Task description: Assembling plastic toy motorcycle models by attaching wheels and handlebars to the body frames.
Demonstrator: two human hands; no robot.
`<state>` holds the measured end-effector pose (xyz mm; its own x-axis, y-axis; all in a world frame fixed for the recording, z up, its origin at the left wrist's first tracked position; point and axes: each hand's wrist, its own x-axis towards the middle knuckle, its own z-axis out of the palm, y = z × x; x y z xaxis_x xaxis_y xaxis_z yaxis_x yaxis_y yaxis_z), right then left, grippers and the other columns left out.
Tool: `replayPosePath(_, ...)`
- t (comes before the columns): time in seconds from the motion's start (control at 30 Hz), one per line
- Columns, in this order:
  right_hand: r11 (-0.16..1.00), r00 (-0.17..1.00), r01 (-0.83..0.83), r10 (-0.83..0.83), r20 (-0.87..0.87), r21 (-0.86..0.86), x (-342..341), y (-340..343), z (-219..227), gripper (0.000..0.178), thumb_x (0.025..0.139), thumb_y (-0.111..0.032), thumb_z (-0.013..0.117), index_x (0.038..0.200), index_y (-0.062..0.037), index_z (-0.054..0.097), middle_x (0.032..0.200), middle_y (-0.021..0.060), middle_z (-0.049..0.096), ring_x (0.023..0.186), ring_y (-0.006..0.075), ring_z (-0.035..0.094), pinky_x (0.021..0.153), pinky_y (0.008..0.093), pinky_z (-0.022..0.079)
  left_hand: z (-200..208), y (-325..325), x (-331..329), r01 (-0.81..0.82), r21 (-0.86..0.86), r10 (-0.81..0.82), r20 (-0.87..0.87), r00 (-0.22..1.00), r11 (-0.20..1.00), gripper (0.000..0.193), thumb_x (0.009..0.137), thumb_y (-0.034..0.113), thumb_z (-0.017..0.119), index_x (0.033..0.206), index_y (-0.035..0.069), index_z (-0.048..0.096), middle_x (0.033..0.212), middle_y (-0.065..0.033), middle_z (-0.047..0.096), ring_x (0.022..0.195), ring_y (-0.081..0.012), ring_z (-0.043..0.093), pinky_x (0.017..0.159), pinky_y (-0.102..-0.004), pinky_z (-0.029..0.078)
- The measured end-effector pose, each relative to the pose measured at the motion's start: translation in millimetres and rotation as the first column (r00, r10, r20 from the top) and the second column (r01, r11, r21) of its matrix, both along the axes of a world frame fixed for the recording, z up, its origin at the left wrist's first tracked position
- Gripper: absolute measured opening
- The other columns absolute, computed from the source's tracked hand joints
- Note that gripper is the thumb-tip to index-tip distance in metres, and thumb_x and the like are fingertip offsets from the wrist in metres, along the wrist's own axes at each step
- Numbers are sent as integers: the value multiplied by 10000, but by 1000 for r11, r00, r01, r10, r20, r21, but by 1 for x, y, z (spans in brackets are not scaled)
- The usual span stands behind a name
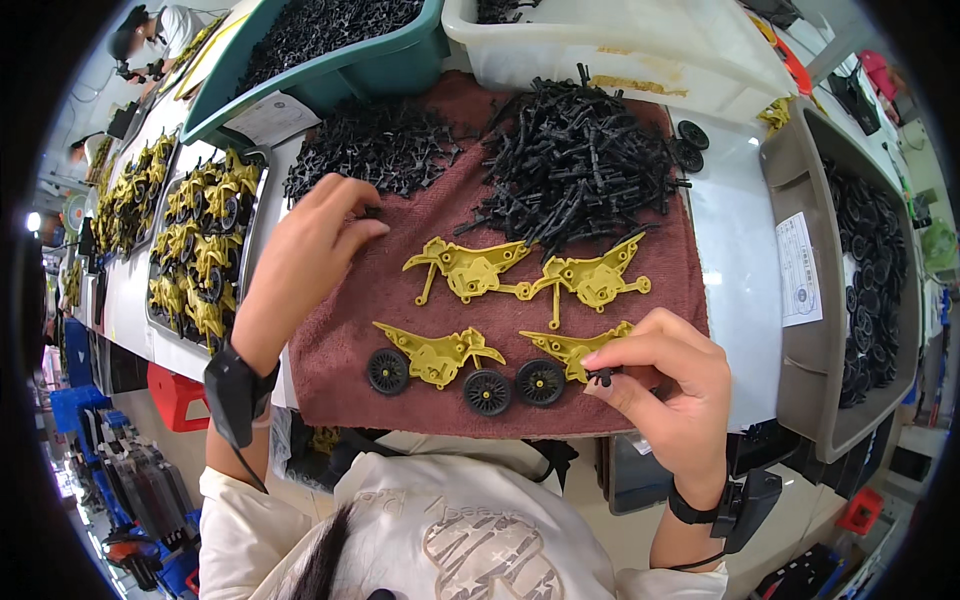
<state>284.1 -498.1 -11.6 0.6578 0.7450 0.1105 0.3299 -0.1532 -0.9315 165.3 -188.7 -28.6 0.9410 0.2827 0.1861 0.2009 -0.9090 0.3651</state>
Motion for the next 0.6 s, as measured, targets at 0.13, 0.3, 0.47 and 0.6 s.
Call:
replayPosePath(0.13,999,996,41,-40,76,-10,-2,-5,10,205,699,42,754,888,-33,723,785,22,558,618,70,497,541,203,363,2,5,9,-75,-147,61,-99,993,986,193,838,114,665,924,27,515,940,-137,521,850,-346,549,733,-410,436)
replayPosePath(0.3,998,994,35,-30,107,-50,-18,1,9,187,715,-10,772,888,-44,712,816,47,589,674,143,557,575,267,438,-6,9,3,96,21,-98,96,991,995,193,764,60,666,893,20,528,1017,-167,491,983,-392,507,813,-419,426)
replayPosePath(0.47,998,988,-18,8,151,60,-29,15,-8,170,777,-82,758,920,-39,677,929,63,569,869,205,572,744,304,454,14,4,-13,1,9,-3,126,992,1000,135,749,-15,610,848,-10,517,789,-135,544,766,-319,537,668,-391,422)
replayPosePath(0.6,999,955,-14,3,297,32,-49,23,-13,154,807,-118,709,910,-36,630,979,75,583,900,257,576,782,348,457,29,-15,-25,-91,-290,118,78,990,953,96,789,-59,569,867,-28,524,713,-112,575,604,-203,576,569,-323,427)
